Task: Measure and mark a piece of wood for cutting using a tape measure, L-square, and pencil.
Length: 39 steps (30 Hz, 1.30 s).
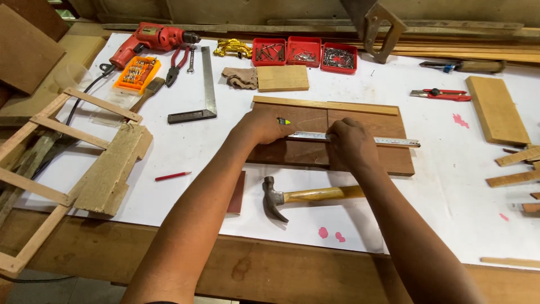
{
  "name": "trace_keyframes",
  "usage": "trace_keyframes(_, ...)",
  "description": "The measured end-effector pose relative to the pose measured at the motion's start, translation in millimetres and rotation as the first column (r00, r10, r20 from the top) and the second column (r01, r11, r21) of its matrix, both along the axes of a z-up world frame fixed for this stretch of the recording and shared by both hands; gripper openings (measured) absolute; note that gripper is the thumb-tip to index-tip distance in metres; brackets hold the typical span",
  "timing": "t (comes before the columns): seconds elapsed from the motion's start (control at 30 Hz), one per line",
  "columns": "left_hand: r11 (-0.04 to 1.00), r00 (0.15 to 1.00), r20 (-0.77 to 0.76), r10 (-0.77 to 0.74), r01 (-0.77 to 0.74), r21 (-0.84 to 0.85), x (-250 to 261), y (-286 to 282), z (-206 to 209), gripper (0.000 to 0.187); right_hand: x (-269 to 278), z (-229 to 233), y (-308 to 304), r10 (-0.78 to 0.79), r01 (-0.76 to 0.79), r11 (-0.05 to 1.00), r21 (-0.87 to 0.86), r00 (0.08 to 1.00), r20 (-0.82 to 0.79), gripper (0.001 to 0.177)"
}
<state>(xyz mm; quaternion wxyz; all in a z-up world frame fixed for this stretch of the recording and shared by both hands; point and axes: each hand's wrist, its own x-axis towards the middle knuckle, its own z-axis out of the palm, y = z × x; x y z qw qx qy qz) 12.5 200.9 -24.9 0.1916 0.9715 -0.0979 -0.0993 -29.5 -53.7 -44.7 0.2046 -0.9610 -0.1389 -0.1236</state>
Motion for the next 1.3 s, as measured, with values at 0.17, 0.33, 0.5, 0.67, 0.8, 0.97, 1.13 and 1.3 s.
trace_keyframes(0.17,0.994,0.994,-0.07,0.085,-0.089,-0.059,-10,26,11,0.055,-15,6,16,-0.039,0.046,0.994,-0.098,0.997,0.072,0.014)
trace_keyframes(0.33,0.995,0.993,-0.074,0.096,-0.097,-0.014,0,24,3,0.056,-12,9,39,-0.116,0.114,0.965,-0.238,0.993,0.006,0.013)
trace_keyframes(0.5,0.997,0.994,-0.073,0.076,-0.077,-0.016,3,24,3,0.057,3,0,70,0.095,-0.084,0.963,-0.255,0.995,0.032,0.025)
trace_keyframes(0.67,0.995,0.991,-0.096,0.093,-0.089,0.045,4,24,5,0.065,12,-12,96,0.109,-0.105,0.991,-0.087,0.993,0.039,0.019)
trace_keyframes(0.8,0.997,0.991,-0.103,0.082,-0.082,0.004,0,29,8,0.065,21,-18,95,0.096,-0.096,0.995,-0.019,0.995,-0.019,0.019)
trace_keyframes(0.97,0.996,0.989,-0.145,0.04,-0.051,-0.07,9,53,0,0.06,24,-20,94,0.126,-0.123,0.99,0.073,0.991,-0.04,0.016)
trace_keyframes(1.13,0.993,0.973,-0.221,0.074,-0.091,-0.07,2,83,2,0.055,26,-23,93,0.152,-0.141,0.979,0.146,0.986,-0.066,0.016)
trace_keyframes(1.3,0.995,0.983,-0.163,0.088,-0.093,-0.023,-4,81,9,0.054,30,-23,91,0.159,-0.138,0.974,0.182,0.981,-0.108,0.016)
